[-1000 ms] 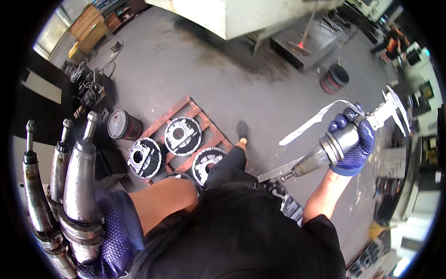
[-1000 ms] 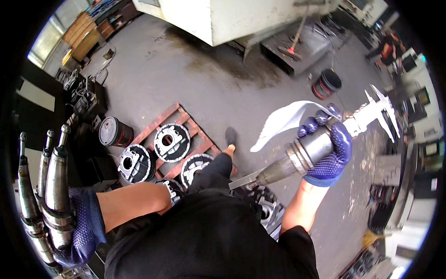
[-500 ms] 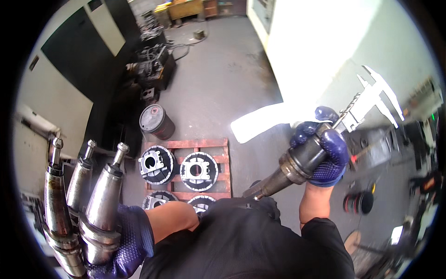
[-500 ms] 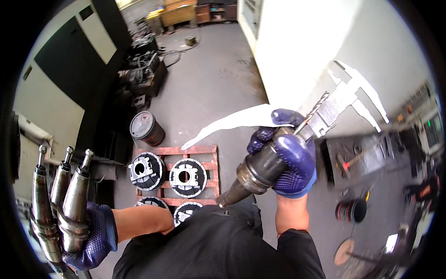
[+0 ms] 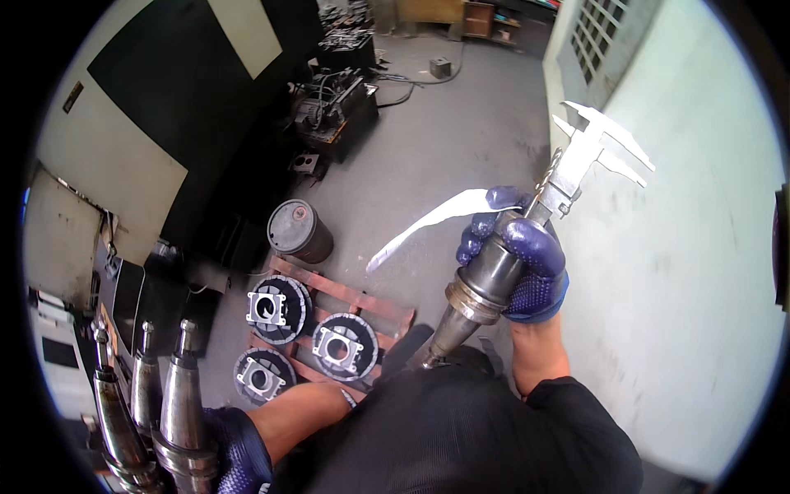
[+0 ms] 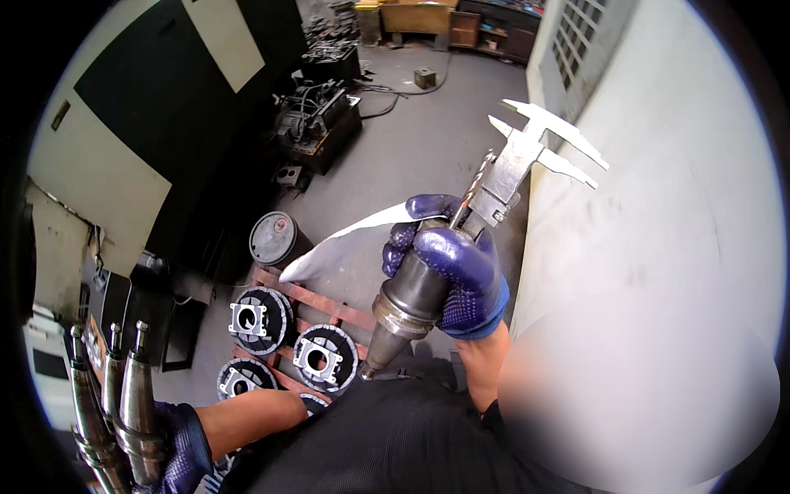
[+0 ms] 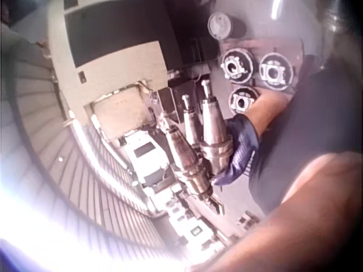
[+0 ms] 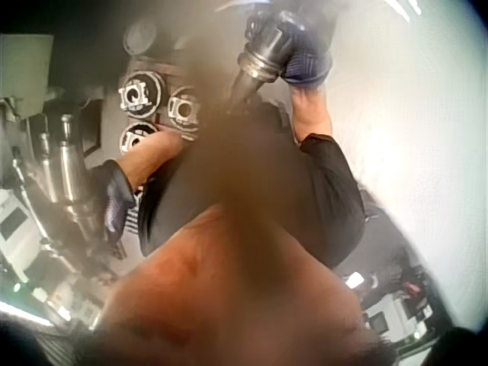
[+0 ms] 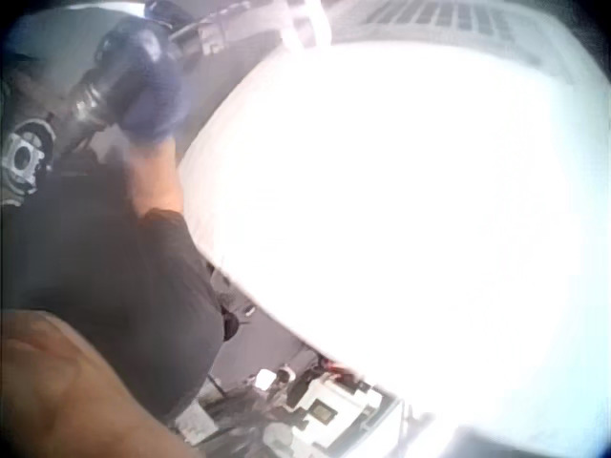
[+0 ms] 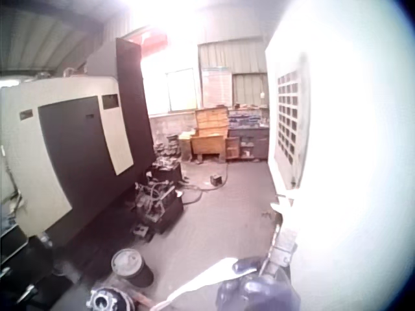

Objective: The person walks to a workbench, refers to a handwritten note, and picks up various metal CNC tool holders and components from the cluttered surface while holding a vernier caliper.

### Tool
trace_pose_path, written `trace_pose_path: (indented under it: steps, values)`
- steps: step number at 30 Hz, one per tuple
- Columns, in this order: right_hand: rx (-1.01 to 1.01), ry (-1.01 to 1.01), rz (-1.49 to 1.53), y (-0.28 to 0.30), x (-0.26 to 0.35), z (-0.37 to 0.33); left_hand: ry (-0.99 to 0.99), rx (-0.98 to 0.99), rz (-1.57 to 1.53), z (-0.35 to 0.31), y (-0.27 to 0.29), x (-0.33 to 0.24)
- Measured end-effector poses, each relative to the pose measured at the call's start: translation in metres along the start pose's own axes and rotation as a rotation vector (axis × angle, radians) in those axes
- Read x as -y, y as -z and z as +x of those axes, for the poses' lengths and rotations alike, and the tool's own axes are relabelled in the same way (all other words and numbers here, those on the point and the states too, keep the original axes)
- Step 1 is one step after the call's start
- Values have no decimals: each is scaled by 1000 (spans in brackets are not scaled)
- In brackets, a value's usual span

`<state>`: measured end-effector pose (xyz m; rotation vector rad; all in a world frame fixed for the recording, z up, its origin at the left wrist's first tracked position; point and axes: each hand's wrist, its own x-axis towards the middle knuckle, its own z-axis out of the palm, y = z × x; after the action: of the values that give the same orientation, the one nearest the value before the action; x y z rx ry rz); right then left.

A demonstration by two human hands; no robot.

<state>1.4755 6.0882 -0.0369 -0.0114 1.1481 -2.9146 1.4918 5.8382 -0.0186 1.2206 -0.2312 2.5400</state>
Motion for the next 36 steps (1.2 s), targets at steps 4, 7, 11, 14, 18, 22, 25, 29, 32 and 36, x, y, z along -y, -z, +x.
trace_pose_path:
  steps: [4,7,11,14,18,22,25,29,32,36]
  values:
    - [46,-14,33,47,26,119,-151,-111,197,58,96,10]
    - [45,-42,72,83,46,212,-216,-168,278,109,186,14]
    - [-12,18,-18,127,90,347,-217,-200,220,199,330,14]
    - [15,43,-6,147,123,450,-204,-238,280,278,403,12]
    - [-87,102,-40,194,177,586,-156,-286,218,381,541,26]
    - [-28,114,-24,251,206,719,-142,-280,276,467,656,28]
    - [-68,99,-22,272,233,816,-125,-299,248,533,754,27]
    - [-24,39,-69,312,284,957,-124,-271,247,634,867,30]
    - [-62,25,-40,323,322,1065,-117,-259,246,725,943,23]
    - [-100,109,-18,364,370,1193,-100,-243,266,818,1035,24]
